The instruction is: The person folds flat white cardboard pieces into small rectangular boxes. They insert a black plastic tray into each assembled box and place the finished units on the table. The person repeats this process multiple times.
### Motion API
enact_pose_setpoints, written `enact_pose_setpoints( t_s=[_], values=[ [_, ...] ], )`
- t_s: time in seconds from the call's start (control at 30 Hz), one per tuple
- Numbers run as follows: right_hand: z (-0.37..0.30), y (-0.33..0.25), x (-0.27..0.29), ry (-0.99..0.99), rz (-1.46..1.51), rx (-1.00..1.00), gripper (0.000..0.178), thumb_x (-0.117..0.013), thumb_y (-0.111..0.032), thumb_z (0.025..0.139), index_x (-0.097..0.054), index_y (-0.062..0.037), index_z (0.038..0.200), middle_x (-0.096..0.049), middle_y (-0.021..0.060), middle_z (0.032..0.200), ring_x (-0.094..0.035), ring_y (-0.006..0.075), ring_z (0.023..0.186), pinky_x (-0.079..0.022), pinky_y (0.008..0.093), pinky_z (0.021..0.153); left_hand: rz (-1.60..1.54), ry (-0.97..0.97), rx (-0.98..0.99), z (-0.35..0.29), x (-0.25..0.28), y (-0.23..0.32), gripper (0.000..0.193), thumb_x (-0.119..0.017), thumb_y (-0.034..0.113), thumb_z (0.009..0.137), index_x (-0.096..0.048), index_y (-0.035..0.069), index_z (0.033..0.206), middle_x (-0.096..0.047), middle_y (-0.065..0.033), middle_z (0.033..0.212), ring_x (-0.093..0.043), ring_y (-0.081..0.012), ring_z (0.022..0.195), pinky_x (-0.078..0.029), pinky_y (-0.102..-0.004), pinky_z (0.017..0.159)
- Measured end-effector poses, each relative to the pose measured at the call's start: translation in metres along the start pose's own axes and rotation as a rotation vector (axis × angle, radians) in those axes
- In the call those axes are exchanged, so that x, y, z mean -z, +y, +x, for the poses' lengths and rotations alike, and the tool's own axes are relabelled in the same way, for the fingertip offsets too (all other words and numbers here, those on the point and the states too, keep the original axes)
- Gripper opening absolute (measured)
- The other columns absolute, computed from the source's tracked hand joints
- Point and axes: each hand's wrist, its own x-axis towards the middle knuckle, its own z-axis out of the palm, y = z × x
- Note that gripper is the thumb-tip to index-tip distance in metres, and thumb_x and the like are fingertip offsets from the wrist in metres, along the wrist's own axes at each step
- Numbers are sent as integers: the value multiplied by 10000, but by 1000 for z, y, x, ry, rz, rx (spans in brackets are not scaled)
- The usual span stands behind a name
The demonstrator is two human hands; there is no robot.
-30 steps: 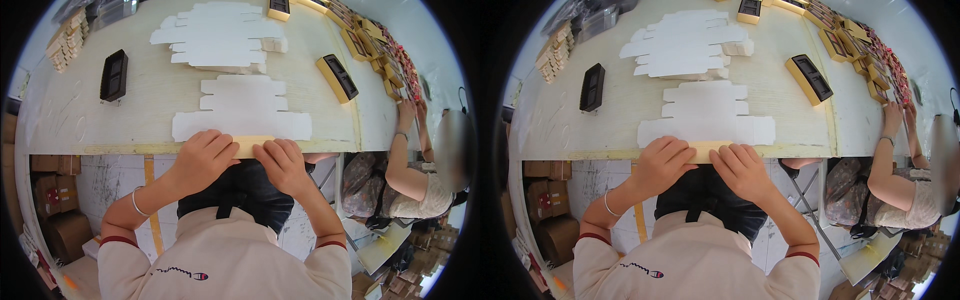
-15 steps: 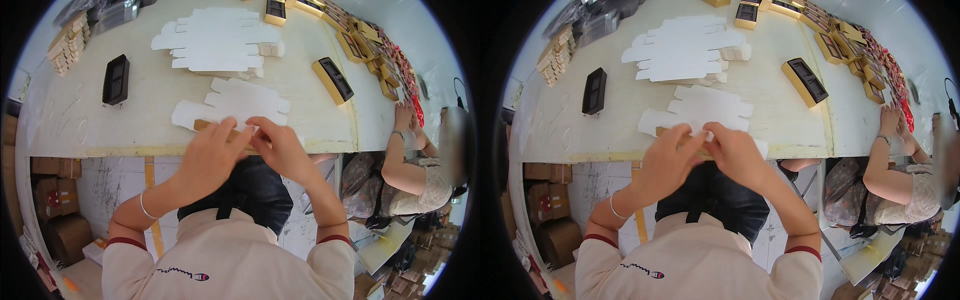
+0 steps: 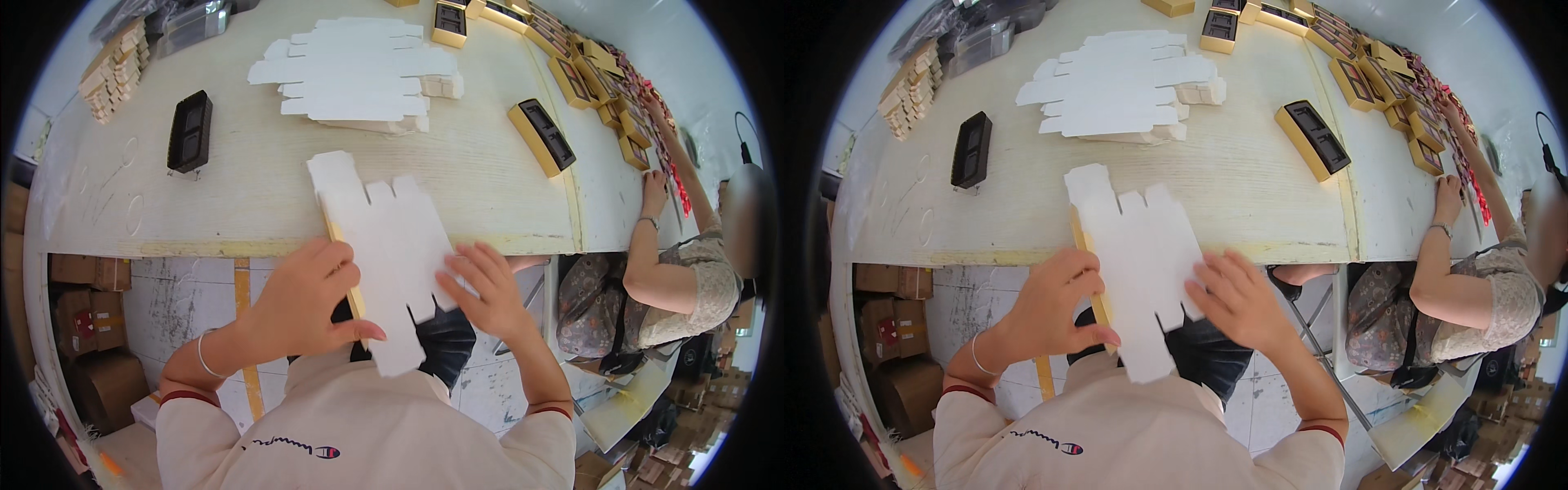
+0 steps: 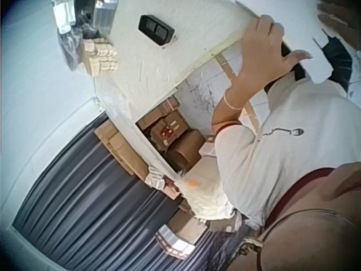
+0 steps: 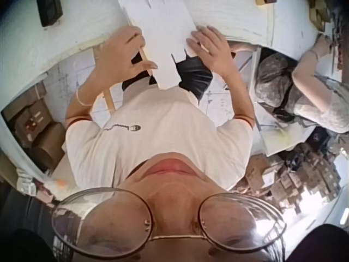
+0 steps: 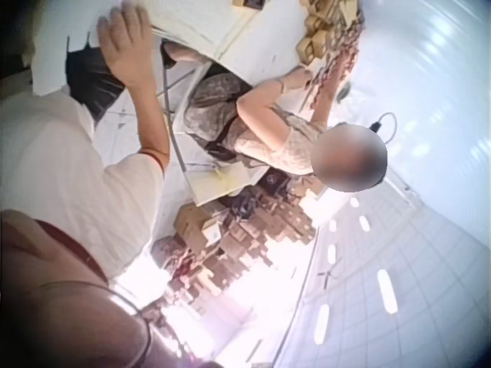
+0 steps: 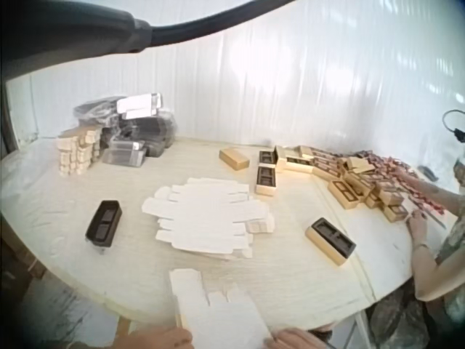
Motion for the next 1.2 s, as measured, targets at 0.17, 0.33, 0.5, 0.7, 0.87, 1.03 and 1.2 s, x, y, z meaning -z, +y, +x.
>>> enact_pose_setpoints(
  t_s=[0.17, 0.33, 0.5, 0.7, 0.87, 1.03, 1.2],
  values=[
    [17, -26, 8, 237, -3, 386, 113, -645, -50, 738, -624, -32, 848, -647, 125, 948, -648, 289, 843, -544, 357, 758, 132, -9, -278, 17, 10, -1, 220, -688, 198, 743, -564, 23, 794, -537, -111, 955, -533, -276, 875, -469, -359, 737],
    [40, -9, -7, 38, -135, 266, 162, -638, -118, 760, -630, -29, 895, -618, 117, 995, -607, 272, 940, -510, 368, 847, 285, -285, -353, 80, 17, -39, 108, -586, -17, 733, -588, 51, 816, -571, -83, 1011, -528, -267, 1001, -447, -337, 861],
    [26, 14, -16, 90, -66, 141, 198, -676, -63, 716, -640, -31, 908, -608, 99, 955, -600, 270, 923, -500, 378, 810, 358, -78, -575, 99, 0, -66, 52, -617, 83, 745, -614, 66, 793, -570, -43, 907, -526, -237, 952, -447, -331, 856],
    [38, 9, -19, 116, 222, -137, 188, -713, -46, 716, -633, -27, 885, -589, 100, 892, -571, 274, 808, -475, 373, 703, 244, -173, -210, 48, 9, -15, 239, -721, 249, 774, -627, 65, 894, -613, -51, 969, -560, -243, 938, -457, -375, 800],
    [42, 10, -22, 75, 629, -731, 194, -707, -32, 723, -615, -26, 894, -579, 116, 912, -562, 300, 793, -472, 399, 702, -139, -60, 180, 42, -6, -34, 195, -729, 163, 786, -610, 75, 914, -612, -49, 915, -563, -252, 813, -468, -363, 729],
    [56, 10, -24, 152, 40, -213, 329, -742, -67, 727, -630, -9, 1030, -568, 149, 1042, -575, 303, 906, -475, 395, 784, 306, 293, -107, 55, -22, -29, 225, -734, 115, 731, -605, 78, 912, -586, -43, 916, -566, -248, 853, -472, -338, 687],
    [46, 9, -27, 51, -48, -100, 411, -745, -110, 711, -617, 24, 1078, -565, 128, 1067, -571, 290, 961, -469, 391, 796, 269, 192, -135, 37, -32, -22, 201, -722, 89, 715, -606, 65, 878, -576, -35, 911, -560, -241, 844, -478, -338, 681]
  ],
)
